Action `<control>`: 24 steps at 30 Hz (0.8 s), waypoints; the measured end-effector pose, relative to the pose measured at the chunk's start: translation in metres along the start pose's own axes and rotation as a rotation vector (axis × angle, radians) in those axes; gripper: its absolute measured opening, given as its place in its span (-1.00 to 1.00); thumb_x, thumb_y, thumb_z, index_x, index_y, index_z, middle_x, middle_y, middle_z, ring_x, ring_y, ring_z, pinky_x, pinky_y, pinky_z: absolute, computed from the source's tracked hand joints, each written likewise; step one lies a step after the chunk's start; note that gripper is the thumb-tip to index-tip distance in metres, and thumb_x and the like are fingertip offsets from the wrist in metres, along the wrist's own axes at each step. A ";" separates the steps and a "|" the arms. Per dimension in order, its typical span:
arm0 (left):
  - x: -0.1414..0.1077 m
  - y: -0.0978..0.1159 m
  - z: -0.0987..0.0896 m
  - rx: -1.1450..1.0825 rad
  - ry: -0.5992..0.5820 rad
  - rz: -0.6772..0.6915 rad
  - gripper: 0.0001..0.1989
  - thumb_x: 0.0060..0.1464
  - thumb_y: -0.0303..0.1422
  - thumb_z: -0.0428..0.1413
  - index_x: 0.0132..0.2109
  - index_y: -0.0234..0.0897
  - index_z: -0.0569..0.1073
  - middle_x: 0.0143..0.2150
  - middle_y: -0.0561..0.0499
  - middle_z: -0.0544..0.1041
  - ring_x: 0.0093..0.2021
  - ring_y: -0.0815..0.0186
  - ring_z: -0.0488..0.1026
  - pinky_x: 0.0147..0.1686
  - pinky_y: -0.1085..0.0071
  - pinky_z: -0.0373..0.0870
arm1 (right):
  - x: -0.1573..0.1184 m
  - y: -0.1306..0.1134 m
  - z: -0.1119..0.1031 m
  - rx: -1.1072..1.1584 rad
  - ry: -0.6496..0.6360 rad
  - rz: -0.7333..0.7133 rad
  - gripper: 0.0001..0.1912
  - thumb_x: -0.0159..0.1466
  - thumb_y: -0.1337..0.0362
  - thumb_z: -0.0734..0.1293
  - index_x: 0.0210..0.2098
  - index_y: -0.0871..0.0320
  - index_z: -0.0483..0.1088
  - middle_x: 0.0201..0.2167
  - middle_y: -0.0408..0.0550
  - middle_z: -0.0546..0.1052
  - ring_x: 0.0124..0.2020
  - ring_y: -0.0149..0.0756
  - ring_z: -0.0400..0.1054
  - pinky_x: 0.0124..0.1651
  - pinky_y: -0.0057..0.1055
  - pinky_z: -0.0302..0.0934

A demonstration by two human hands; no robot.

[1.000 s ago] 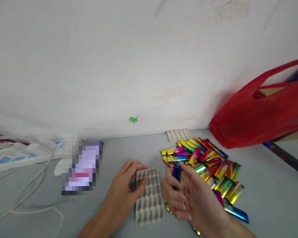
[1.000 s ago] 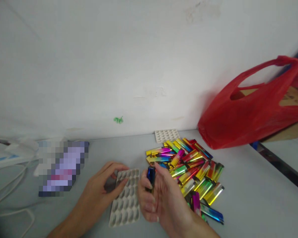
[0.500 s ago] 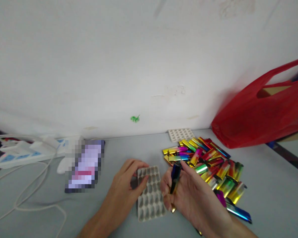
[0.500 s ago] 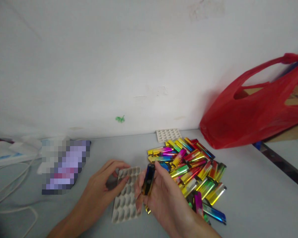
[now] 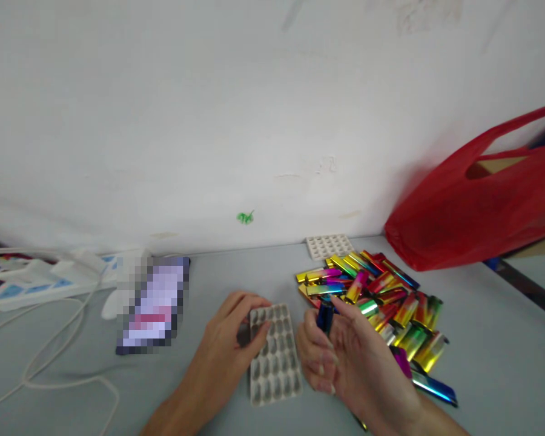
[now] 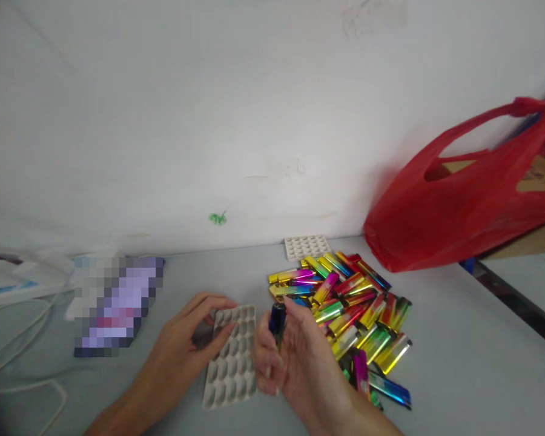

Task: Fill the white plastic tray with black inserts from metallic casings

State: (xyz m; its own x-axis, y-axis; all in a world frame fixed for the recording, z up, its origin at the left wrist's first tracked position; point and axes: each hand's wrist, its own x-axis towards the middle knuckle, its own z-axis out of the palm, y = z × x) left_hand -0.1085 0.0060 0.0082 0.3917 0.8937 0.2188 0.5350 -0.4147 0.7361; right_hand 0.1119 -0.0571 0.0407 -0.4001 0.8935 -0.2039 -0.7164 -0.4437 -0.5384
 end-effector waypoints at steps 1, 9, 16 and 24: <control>0.000 0.000 0.000 0.003 0.002 0.000 -0.87 0.36 -0.35 0.20 -0.01 -0.08 0.61 -0.02 0.01 0.64 -0.11 0.19 0.61 -0.14 0.36 0.58 | 0.000 0.000 0.000 0.003 0.012 -0.003 -0.46 0.46 -0.19 0.40 -0.39 0.12 0.35 -0.49 -0.25 0.19 -0.46 -0.37 -0.06 -0.40 -0.44 0.03; 0.000 -0.001 0.000 0.019 -0.003 -0.006 -0.86 0.36 -0.33 0.20 0.00 -0.06 0.62 -0.01 0.02 0.64 -0.10 0.19 0.61 -0.14 0.36 0.58 | 0.000 0.001 0.000 -0.055 0.094 -0.042 -0.54 0.45 -0.14 0.42 -0.29 0.16 0.48 -0.40 -0.12 0.39 -0.39 -0.33 0.14 -0.35 -0.42 0.15; -0.001 -0.002 0.000 0.012 -0.015 -0.001 -0.87 0.38 -0.34 0.20 0.02 -0.07 0.60 0.01 0.00 0.62 -0.05 0.17 0.60 -0.15 0.36 0.57 | -0.001 0.000 0.002 -0.101 0.088 -0.017 -0.48 0.45 -0.19 0.40 -0.28 0.18 0.49 -0.43 -0.12 0.41 -0.44 -0.36 0.15 -0.36 -0.44 0.12; -0.001 -0.002 0.000 0.017 -0.002 0.025 -0.86 0.37 -0.34 0.20 0.01 -0.07 0.62 0.01 -0.01 0.64 -0.07 0.15 0.62 -0.14 0.34 0.57 | 0.000 0.000 -0.004 -0.087 -0.025 0.050 -0.41 0.47 -0.23 0.34 -0.45 0.11 0.29 -0.58 -0.32 0.10 -0.56 -0.45 -0.16 -0.51 -0.47 -0.22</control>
State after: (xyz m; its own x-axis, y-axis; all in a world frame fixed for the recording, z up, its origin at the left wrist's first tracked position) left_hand -0.1104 0.0060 0.0067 0.4062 0.8829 0.2356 0.5381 -0.4395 0.7192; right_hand 0.1148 -0.0570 0.0375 -0.4487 0.8681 -0.2123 -0.6432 -0.4786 -0.5977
